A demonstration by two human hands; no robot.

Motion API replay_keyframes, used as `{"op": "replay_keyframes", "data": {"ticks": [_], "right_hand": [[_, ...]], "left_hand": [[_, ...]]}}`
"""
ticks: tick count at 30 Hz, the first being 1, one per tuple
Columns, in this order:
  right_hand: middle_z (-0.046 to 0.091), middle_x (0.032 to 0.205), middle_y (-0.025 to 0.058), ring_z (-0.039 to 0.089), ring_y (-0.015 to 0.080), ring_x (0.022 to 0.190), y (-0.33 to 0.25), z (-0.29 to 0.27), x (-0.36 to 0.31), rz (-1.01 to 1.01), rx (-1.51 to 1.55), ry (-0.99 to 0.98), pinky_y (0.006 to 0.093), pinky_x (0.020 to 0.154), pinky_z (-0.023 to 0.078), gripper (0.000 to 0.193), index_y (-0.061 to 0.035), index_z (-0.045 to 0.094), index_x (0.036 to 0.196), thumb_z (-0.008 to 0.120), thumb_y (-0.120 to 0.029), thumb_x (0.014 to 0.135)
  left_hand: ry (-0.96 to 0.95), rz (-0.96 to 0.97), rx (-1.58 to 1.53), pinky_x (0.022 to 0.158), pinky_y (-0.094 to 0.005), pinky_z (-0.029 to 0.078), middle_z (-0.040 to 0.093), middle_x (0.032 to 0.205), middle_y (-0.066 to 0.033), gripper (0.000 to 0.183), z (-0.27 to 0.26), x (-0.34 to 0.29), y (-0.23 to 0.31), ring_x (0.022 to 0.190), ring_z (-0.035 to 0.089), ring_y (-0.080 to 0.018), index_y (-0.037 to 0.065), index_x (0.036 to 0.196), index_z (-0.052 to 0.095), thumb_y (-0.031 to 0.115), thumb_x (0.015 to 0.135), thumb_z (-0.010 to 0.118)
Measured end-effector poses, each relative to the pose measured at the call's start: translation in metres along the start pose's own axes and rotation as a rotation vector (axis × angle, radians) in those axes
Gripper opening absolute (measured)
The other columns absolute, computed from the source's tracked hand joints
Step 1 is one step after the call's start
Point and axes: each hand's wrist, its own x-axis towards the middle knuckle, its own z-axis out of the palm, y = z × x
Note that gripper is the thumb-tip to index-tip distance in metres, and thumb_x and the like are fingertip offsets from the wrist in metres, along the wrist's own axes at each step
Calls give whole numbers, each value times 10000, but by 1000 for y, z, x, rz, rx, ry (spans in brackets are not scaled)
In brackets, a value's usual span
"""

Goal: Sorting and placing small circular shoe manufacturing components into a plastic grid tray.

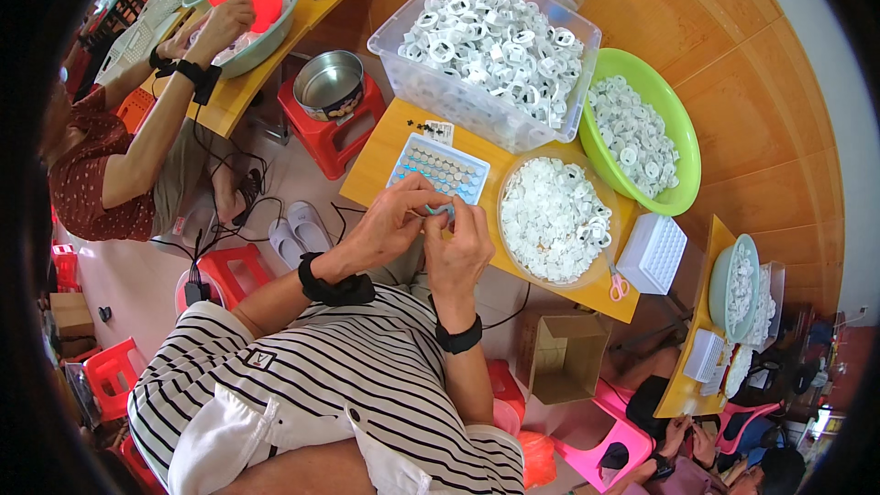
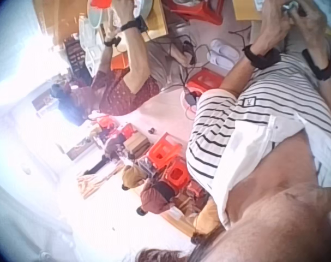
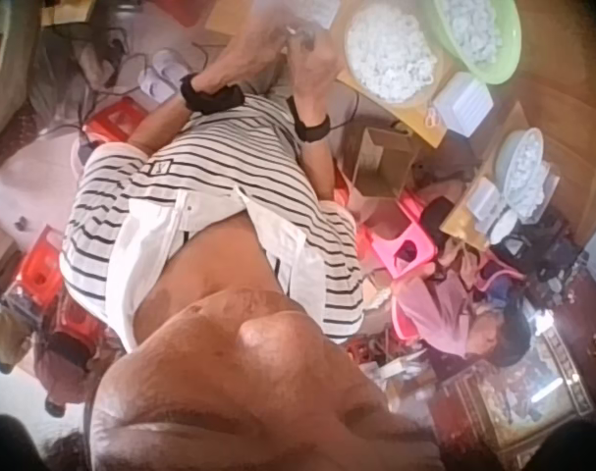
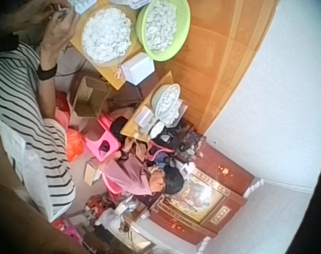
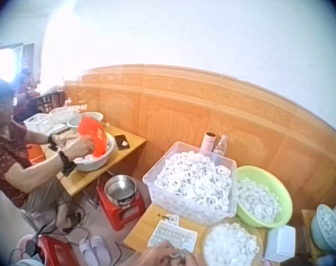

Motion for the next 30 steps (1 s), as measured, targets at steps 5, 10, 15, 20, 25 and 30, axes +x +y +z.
{"op": "replay_keyframes", "data": {"ticks": [5, 10, 15, 20, 25, 30], "right_hand": [[569, 748, 116, 596, 207, 608, 0, -1, 4, 141, 153, -45, 295, 549, 484, 206, 38, 609, 915, 627, 5, 712], [568, 767, 56, 600, 118, 658, -2, -2, 2, 359, 511, -15, 224, 554, 480, 160, 39, 607, 884, 650, 39, 730], [566, 791, 35, 586, 89, 679, 0, -7, -4, 407, 615, 7, 204, 565, 468, 153, 28, 606, 877, 646, 53, 731], [562, 752, 61, 591, 127, 650, 2, -6, -7, 325, 404, -46, 228, 577, 464, 159, 5, 606, 877, 632, 53, 728], [561, 739, 90, 597, 160, 623, -1, -5, -3, 284, 406, -22, 241, 556, 465, 147, 6, 602, 868, 634, 41, 728], [563, 730, 99, 602, 174, 616, -5, -6, 0, 264, 387, -35, 252, 539, 468, 133, 12, 600, 860, 638, 31, 734]], "left_hand": [[24, -79, -121, 686, -274, 472, 511, 893, -99, 329, -2, 7, 3, 772, 562, -192, -9, 1006, 610, -108, 721, 478], [112, -117, -195, 636, -276, 500, 515, 863, -86, 179, -5, 7, -3, 695, 563, -169, 5, 925, 643, 17, 754, 594], [100, -148, -201, 645, -249, 494, 503, 852, -67, 180, -4, 7, -2, 740, 552, -142, 18, 904, 649, 37, 727, 630], [143, -160, -288, 614, -227, 476, 502, 848, -53, 146, 0, 7, -8, 766, 551, -128, 8, 859, 642, 16, 713, 630], [136, -161, -299, 610, -222, 468, 504, 845, -42, 107, 0, 11, -6, 764, 547, -121, -2, 811, 631, -14, 706, 612], [191, -193, -248, 605, -213, 455, 495, 804, -29, 111, 0, 13, -8, 745, 531, -111, 6, 773, 627, -42, 674, 606]]}}
